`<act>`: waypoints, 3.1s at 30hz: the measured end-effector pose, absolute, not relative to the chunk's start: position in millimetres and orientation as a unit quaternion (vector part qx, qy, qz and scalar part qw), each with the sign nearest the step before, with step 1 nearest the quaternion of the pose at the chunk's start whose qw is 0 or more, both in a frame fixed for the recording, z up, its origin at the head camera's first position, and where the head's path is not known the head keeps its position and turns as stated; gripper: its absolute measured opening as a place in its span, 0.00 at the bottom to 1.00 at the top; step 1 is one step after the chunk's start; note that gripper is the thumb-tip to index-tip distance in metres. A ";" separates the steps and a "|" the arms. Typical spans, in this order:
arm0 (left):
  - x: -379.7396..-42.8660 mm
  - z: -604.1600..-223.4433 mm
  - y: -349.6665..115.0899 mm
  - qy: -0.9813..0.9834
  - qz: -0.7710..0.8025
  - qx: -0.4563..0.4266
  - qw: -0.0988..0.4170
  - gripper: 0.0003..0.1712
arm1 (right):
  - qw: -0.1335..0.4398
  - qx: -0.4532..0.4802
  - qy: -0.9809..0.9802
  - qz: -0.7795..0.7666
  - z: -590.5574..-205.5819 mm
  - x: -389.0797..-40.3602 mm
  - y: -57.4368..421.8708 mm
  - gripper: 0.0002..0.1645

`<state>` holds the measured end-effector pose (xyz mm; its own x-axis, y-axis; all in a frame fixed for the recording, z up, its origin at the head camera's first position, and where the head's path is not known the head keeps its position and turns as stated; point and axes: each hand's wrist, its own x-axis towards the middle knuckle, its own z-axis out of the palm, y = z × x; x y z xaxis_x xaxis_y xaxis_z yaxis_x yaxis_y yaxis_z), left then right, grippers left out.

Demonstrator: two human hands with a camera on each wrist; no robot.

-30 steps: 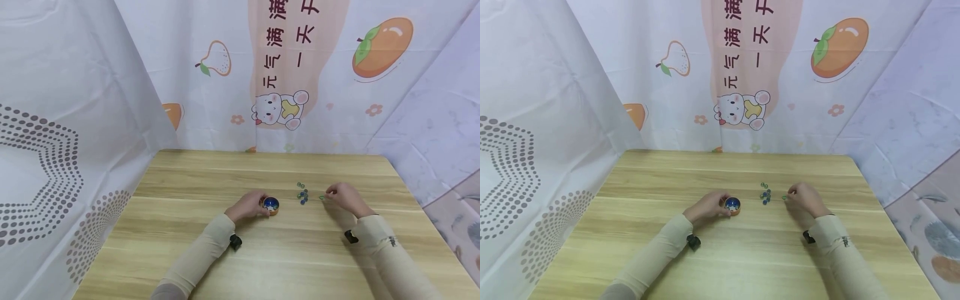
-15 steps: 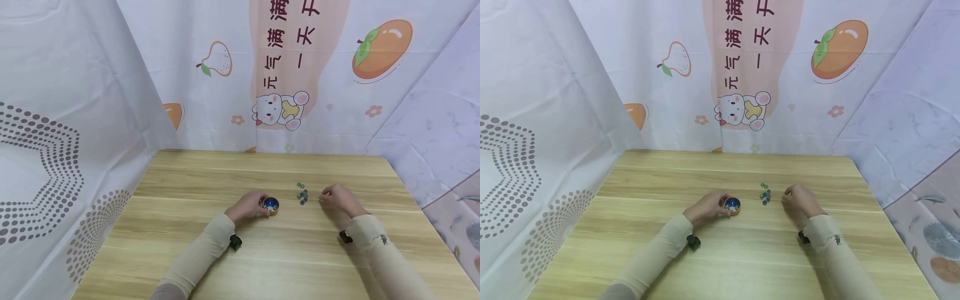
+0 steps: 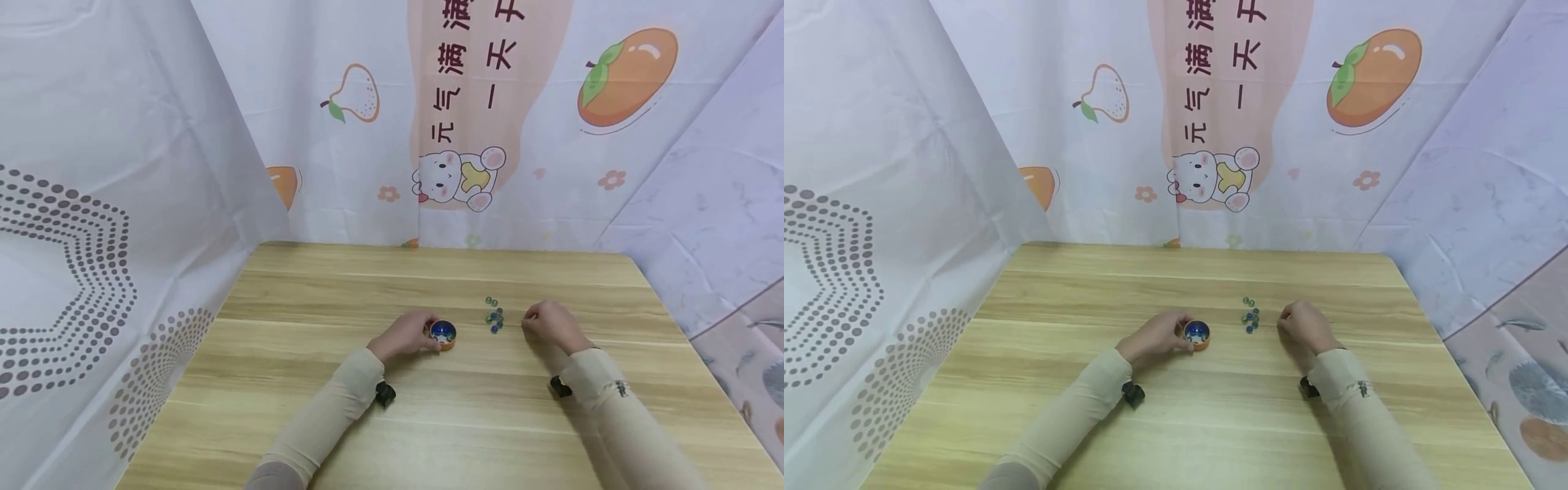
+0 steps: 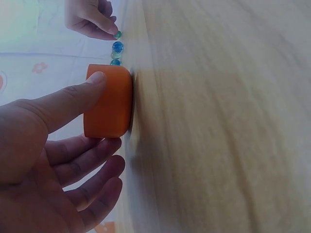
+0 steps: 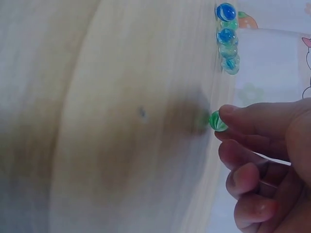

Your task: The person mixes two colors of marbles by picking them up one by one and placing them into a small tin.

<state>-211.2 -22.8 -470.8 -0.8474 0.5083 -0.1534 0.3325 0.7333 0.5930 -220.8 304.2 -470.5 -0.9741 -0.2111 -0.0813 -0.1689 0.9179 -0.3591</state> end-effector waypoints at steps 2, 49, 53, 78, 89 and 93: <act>-211.7 -470.8 -23.1 0.918 0.285 0.229 0.154 0.28 | 0.056 -0.094 0.978 -0.177 -470.9 -221.0 304.2 0.11; -211.0 -472.4 -22.0 0.919 0.287 0.219 0.161 0.30 | 0.048 -0.116 0.959 -0.253 -460.3 -211.1 284.4 0.12; -211.6 -472.1 -22.2 0.918 0.289 0.220 0.161 0.30 | 0.051 -0.113 0.957 -0.262 -458.0 -211.3 280.8 0.12; -212.7 -471.6 -21.3 0.918 0.289 0.212 0.169 0.29 | 0.046 -0.137 0.941 -0.307 -450.4 -211.7 255.0 0.10; -213.4 -472.3 -21.5 0.920 0.287 0.204 0.171 0.29 | 0.054 -0.160 0.935 -0.313 -452.2 -213.7 238.3 0.10; -214.0 -471.7 -21.2 0.920 0.287 0.206 0.169 0.29 | 0.064 -0.160 0.934 -0.314 -451.5 -214.7 232.5 0.10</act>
<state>-214.0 -21.2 -471.7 -0.8582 0.4759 -0.1925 0.2818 0.7502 0.5982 -214.7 232.5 -451.5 -0.9408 -0.3384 -0.0187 -0.2583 0.7517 -0.6068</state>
